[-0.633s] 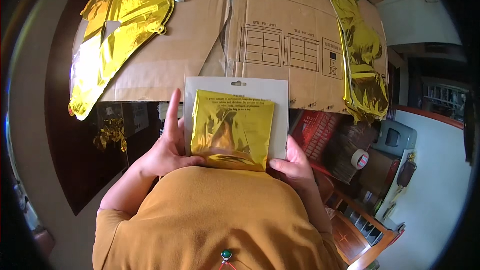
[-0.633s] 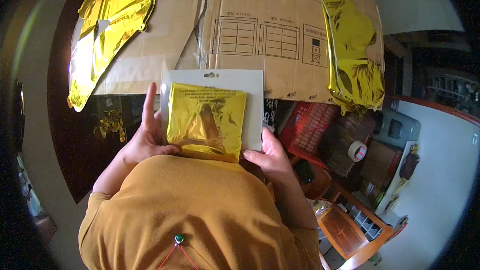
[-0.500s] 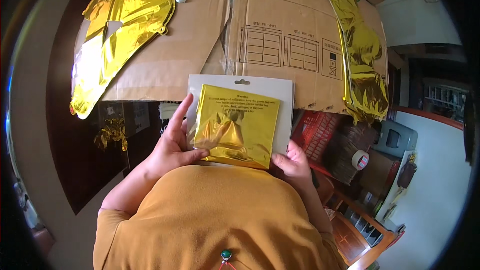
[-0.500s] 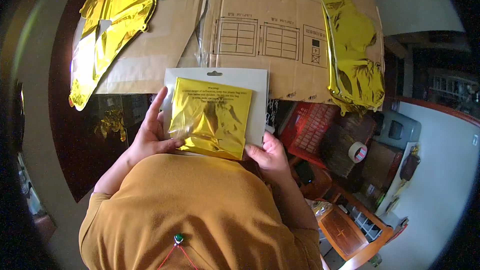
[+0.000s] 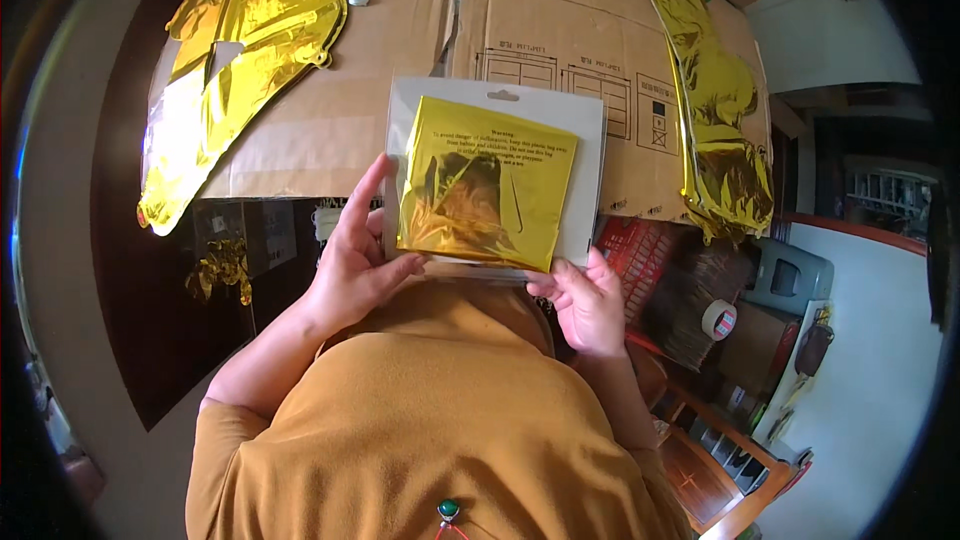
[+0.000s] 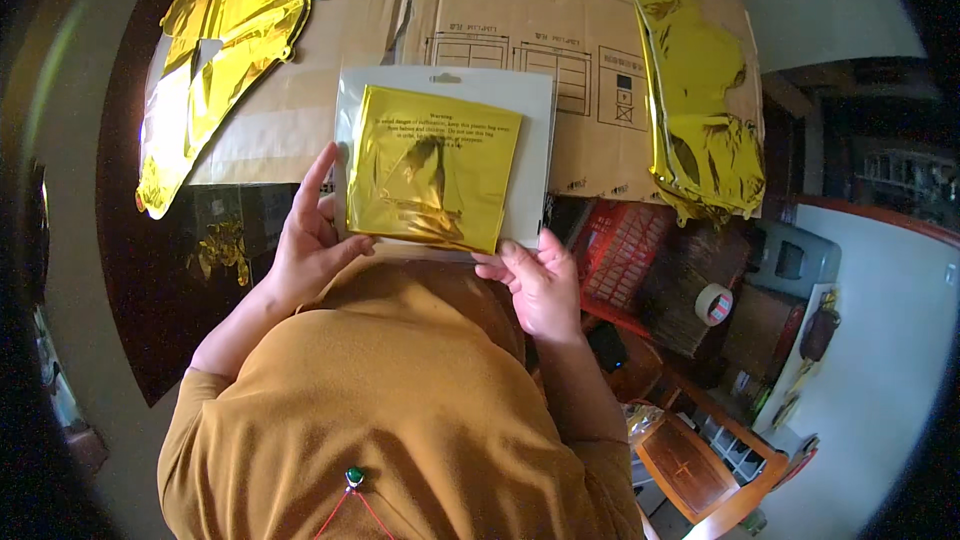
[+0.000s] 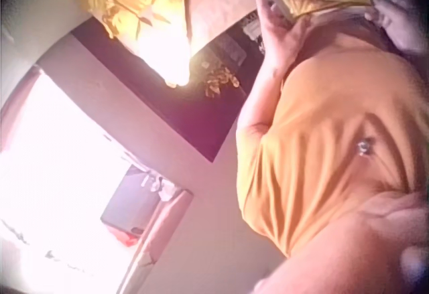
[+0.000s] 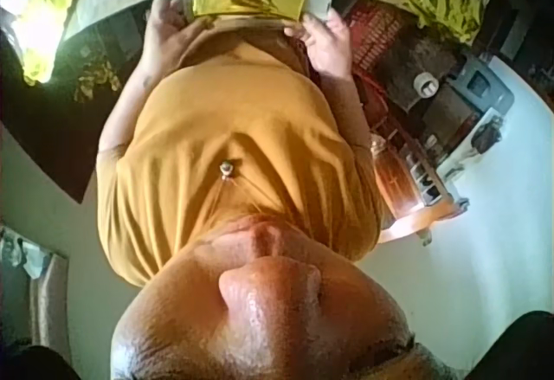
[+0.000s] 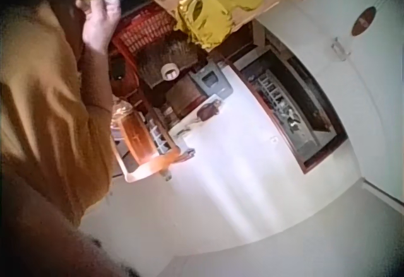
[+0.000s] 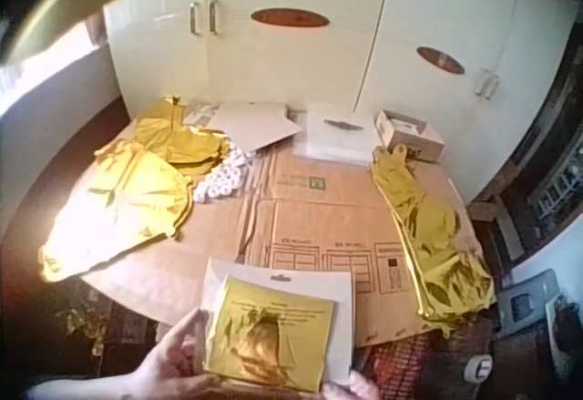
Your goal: Folding and organizing gold foil star balloons onto cardboard inserts for packaging.
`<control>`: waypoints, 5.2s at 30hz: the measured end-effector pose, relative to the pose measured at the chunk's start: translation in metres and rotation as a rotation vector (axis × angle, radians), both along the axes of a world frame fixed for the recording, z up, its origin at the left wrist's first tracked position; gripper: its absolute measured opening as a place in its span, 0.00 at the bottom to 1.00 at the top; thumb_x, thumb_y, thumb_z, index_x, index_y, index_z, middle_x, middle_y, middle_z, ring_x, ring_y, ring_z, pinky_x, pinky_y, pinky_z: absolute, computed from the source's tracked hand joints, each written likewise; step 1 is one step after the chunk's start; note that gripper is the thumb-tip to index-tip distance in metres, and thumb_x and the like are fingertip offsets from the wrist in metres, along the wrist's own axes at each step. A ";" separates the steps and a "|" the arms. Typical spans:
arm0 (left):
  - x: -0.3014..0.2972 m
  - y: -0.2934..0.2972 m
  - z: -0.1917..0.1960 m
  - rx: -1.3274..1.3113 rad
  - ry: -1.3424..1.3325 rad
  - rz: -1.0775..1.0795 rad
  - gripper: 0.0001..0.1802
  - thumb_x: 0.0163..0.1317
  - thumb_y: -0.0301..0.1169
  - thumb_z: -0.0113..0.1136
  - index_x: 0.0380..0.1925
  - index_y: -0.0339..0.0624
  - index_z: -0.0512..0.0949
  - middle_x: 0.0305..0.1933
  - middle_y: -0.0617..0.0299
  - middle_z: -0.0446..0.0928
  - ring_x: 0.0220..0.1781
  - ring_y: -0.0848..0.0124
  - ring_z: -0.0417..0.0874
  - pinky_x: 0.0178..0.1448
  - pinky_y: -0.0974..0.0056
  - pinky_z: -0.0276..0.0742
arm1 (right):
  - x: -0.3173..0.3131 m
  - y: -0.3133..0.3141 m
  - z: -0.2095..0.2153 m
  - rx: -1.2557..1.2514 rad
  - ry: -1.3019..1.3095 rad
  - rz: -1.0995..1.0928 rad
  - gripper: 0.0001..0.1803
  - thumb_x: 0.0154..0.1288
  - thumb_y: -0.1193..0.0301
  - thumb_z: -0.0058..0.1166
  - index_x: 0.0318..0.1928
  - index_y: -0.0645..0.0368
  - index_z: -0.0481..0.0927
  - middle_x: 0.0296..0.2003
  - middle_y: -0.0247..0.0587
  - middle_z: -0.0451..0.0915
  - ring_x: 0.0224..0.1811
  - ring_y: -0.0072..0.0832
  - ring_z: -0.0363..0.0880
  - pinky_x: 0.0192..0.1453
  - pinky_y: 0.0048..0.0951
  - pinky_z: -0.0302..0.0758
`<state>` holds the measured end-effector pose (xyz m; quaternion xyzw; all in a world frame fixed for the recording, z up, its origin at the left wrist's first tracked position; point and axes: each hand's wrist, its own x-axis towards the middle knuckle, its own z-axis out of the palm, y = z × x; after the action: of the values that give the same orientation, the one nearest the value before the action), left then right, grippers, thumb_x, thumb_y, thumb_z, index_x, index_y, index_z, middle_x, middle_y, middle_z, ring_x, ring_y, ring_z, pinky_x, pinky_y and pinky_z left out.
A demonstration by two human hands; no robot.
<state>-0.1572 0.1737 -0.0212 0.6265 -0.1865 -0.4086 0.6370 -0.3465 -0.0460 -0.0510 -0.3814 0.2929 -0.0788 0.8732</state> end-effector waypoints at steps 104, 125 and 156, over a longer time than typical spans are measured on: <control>0.074 -0.092 -0.033 -0.116 -1.476 -0.398 0.22 0.66 0.36 0.61 0.60 0.43 0.77 0.70 0.45 0.70 0.75 0.49 0.67 0.77 0.43 0.62 | 0.444 -0.119 0.046 -2.457 -0.160 0.692 0.12 0.55 0.69 0.61 0.42 0.49 0.82 0.44 0.39 0.80 0.52 0.43 0.80 0.57 0.45 0.77; 0.067 -0.090 -0.019 -0.236 -1.344 -0.277 0.14 0.58 0.18 0.66 0.43 0.36 0.75 0.51 0.50 0.78 0.62 0.50 0.79 0.71 0.47 0.73 | 0.055 -0.025 0.026 -2.042 -0.044 0.148 0.10 0.62 0.79 0.63 0.42 0.61 0.76 0.34 0.45 0.81 0.34 0.41 0.83 0.39 0.35 0.82; 0.065 -0.094 -0.024 -0.151 -1.439 -0.346 0.14 0.58 0.22 0.68 0.43 0.39 0.77 0.50 0.55 0.78 0.63 0.54 0.79 0.72 0.47 0.72 | 0.079 -0.101 0.029 -1.909 -0.143 0.385 0.22 0.58 0.75 0.68 0.55 0.53 0.85 0.53 0.41 0.82 0.49 0.37 0.85 0.54 0.36 0.81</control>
<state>-0.0919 0.0801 -0.0453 0.6553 -0.6813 0.0221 0.3254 -0.2674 -0.1473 -0.0223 -0.9640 -0.0152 -0.1618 0.2106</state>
